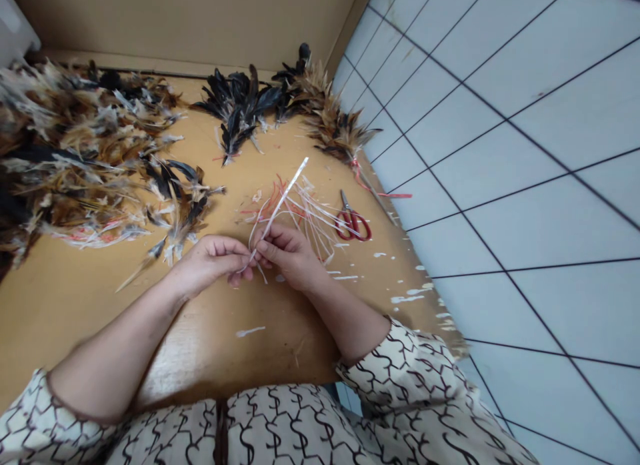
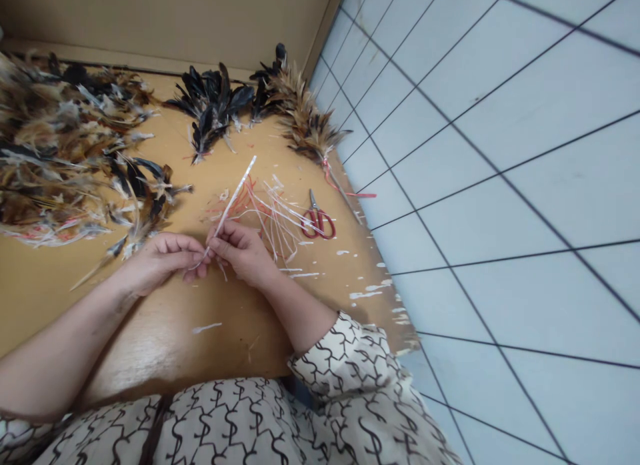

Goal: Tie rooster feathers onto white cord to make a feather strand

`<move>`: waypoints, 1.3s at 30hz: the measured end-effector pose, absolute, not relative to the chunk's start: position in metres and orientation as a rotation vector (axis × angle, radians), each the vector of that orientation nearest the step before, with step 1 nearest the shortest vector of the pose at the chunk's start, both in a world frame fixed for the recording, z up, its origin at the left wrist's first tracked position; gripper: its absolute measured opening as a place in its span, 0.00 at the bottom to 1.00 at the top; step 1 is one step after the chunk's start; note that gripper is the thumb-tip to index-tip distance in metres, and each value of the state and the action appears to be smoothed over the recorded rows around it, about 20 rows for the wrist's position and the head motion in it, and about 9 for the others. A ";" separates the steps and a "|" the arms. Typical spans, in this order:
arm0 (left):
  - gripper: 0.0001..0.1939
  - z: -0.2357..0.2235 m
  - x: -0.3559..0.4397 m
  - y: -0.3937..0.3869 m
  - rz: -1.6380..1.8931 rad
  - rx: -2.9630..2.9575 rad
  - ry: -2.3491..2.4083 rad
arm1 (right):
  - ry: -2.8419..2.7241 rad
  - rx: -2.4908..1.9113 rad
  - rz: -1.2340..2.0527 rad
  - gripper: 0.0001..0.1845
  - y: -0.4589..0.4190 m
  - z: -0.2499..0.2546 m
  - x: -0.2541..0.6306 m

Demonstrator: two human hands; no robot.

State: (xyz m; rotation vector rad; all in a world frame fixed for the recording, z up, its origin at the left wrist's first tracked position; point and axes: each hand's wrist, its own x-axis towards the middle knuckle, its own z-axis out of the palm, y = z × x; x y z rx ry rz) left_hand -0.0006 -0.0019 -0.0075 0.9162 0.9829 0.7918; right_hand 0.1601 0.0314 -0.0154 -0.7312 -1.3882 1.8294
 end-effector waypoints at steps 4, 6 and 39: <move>0.08 -0.005 -0.001 -0.002 0.779 0.934 1.003 | -1.400 -0.721 1.833 0.15 0.032 -0.016 0.161; 0.08 -0.004 -0.001 -0.002 0.770 0.952 1.028 | -1.406 -0.732 1.844 0.16 0.032 -0.015 0.161; 0.06 -0.006 0.006 -0.004 1.017 1.116 1.265 | -1.461 -0.868 1.789 0.19 0.028 -0.010 0.154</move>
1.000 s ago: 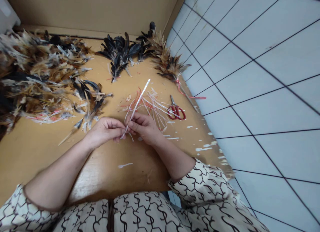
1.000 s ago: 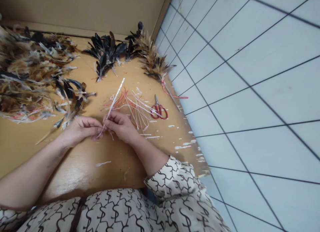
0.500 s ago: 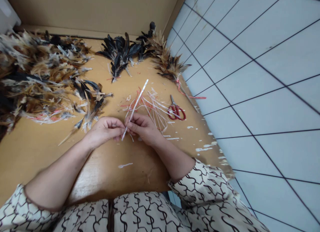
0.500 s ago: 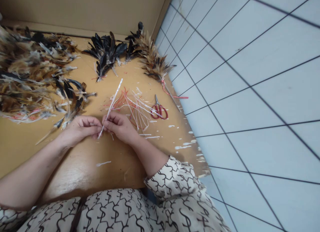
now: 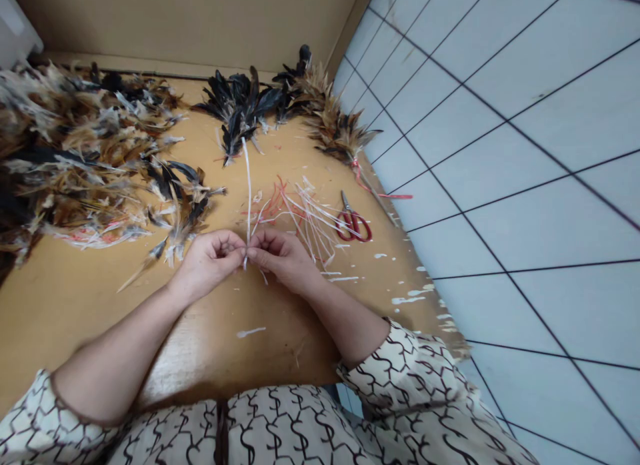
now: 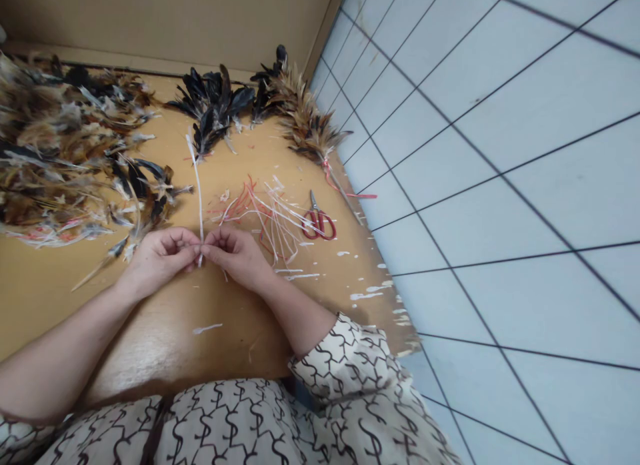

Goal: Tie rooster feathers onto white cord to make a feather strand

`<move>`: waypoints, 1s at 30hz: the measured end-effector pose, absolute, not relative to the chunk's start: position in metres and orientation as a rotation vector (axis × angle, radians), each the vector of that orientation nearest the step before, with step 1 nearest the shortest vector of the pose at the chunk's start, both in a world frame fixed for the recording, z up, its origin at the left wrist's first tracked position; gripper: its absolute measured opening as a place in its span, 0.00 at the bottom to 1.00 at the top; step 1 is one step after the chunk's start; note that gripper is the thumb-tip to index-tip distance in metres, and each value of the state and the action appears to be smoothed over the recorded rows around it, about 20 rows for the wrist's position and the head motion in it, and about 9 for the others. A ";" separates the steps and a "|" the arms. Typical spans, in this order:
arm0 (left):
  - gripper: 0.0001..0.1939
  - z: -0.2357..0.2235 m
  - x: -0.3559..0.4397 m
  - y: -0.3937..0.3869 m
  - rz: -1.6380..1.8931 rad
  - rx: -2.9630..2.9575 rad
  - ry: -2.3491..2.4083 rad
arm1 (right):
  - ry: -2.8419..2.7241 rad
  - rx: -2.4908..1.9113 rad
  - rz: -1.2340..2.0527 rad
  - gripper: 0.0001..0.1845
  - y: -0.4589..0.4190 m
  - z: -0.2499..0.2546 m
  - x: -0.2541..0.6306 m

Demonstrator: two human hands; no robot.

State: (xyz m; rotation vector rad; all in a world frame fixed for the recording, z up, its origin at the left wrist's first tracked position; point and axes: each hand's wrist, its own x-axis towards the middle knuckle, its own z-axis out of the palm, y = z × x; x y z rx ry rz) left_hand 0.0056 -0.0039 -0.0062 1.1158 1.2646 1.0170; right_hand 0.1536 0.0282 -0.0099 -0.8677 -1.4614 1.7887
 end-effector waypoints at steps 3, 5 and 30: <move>0.07 -0.008 0.005 -0.004 1.042 1.156 1.260 | -1.446 -0.887 1.766 0.18 0.028 -0.011 0.154; 0.07 -0.009 0.005 -0.005 1.053 1.196 1.262 | -1.459 -0.917 1.739 0.17 0.027 -0.011 0.154; 0.06 -0.008 0.008 -0.006 1.075 1.183 1.291 | -1.490 -0.974 1.701 0.11 0.025 -0.013 0.153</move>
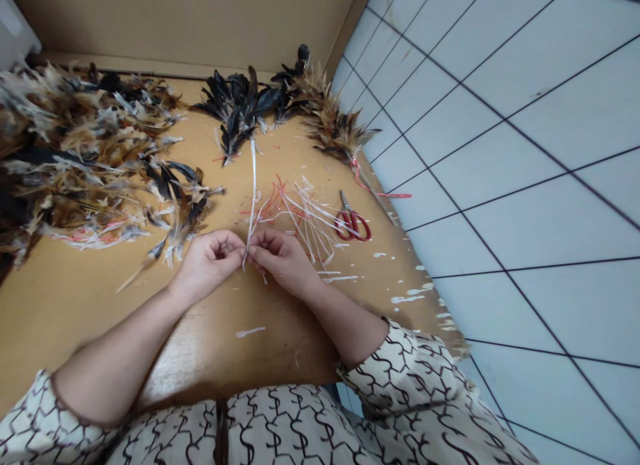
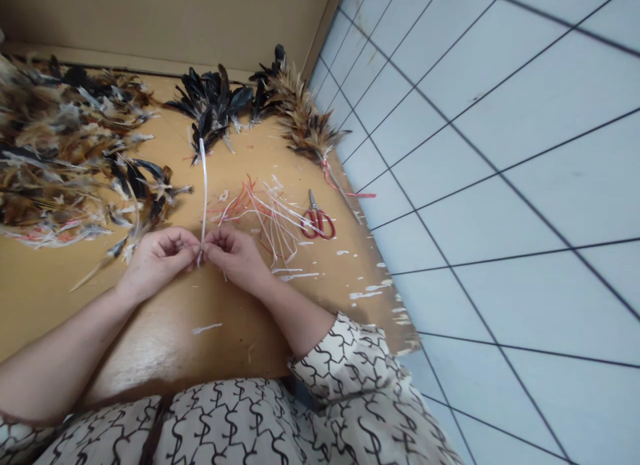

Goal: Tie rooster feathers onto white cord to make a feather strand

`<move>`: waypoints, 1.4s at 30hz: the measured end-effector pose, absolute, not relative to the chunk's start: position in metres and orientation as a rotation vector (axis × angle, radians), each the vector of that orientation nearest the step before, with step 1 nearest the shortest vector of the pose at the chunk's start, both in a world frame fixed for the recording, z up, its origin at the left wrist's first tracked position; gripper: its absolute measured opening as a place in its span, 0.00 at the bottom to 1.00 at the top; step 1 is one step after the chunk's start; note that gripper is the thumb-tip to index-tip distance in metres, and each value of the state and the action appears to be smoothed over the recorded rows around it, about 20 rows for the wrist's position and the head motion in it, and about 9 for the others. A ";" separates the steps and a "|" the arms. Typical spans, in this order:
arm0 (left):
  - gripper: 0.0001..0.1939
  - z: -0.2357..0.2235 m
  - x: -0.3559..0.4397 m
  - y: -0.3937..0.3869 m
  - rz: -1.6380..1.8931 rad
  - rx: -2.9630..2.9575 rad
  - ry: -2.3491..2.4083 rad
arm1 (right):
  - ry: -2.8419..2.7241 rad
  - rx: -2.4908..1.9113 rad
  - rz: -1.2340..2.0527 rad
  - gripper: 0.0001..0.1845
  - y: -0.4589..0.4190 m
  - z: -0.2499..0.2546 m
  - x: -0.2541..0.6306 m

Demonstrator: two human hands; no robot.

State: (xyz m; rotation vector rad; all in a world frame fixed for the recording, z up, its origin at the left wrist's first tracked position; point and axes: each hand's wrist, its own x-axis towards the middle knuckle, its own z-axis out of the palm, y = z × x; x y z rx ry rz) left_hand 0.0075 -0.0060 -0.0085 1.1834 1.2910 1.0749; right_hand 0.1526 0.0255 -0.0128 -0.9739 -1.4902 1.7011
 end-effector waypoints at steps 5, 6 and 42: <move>0.06 -0.009 0.008 -0.006 1.086 1.199 1.303 | -1.490 -0.974 1.703 0.11 0.025 -0.014 0.152; 0.06 -0.009 0.008 -0.006 1.086 1.208 1.307 | -1.496 -0.975 1.701 0.11 0.025 -0.014 0.152; 0.06 -0.013 0.007 -0.007 1.104 1.425 1.384 | -1.984 -1.209 0.966 0.06 0.012 -0.012 0.152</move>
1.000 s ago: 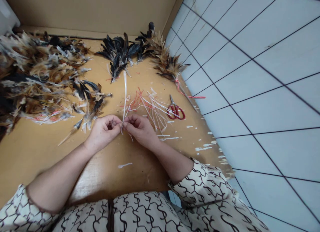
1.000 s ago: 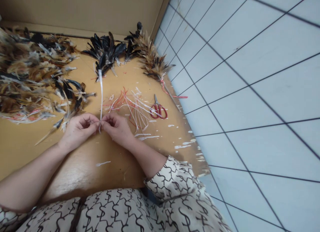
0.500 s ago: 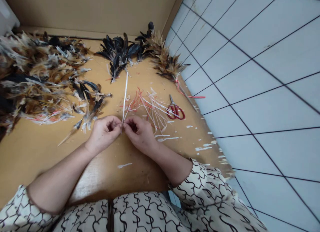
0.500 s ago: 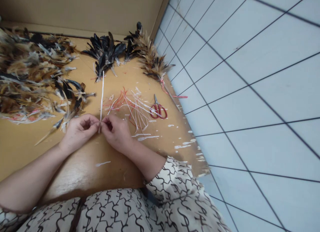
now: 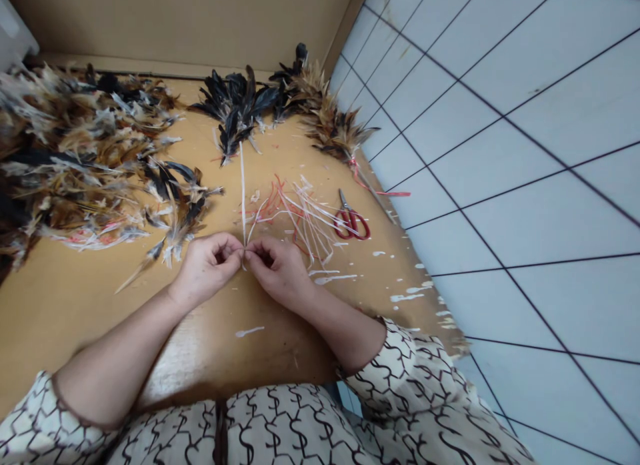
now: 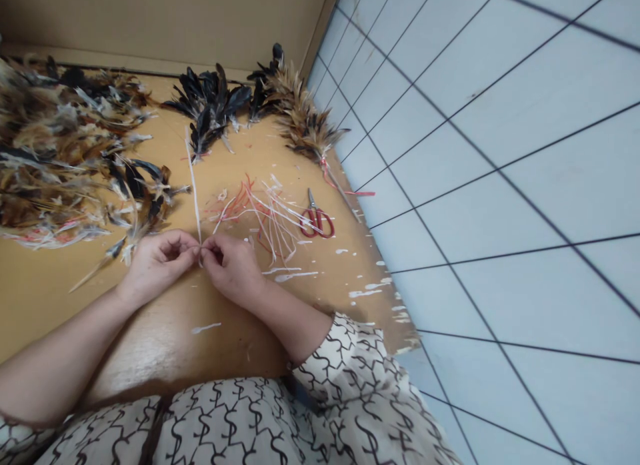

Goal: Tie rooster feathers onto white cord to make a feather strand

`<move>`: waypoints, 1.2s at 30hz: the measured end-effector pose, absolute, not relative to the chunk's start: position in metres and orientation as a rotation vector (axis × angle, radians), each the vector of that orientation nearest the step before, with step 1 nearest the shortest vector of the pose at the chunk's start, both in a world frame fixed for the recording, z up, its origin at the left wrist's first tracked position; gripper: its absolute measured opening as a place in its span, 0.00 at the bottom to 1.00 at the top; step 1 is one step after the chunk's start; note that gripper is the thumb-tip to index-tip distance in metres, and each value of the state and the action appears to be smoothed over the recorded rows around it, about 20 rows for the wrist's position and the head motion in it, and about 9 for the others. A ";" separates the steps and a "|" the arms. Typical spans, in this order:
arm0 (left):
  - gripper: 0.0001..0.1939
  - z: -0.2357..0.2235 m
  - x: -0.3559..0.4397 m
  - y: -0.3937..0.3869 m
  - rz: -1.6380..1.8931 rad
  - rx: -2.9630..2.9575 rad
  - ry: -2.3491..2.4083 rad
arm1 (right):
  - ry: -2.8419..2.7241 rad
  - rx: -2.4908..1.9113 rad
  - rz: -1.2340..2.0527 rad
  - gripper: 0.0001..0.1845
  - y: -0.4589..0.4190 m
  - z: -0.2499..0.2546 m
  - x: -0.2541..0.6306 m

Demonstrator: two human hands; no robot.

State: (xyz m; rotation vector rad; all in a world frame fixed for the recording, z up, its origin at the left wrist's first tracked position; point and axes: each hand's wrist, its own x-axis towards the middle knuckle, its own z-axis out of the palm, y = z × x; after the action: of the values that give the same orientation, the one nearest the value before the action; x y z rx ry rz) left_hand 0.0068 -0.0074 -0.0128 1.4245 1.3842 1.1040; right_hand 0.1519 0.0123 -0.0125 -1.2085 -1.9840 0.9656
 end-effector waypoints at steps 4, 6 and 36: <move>0.05 -0.013 0.007 -0.008 1.100 1.435 1.364 | -1.955 -1.223 1.010 0.06 0.013 -0.011 0.151; 0.05 -0.013 0.007 -0.008 1.103 1.413 1.355 | -1.940 -1.231 1.020 0.06 0.013 -0.011 0.151; 0.06 -0.010 0.013 -0.009 1.110 1.229 1.337 | -1.642 -1.232 1.319 0.05 0.014 -0.009 0.149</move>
State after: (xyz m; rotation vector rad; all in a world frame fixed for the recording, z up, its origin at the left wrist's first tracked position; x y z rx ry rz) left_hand 0.0131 -0.0086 -0.0095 1.2290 1.3374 1.1097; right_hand 0.1486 0.0144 -0.0093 -1.2317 -1.6421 1.3195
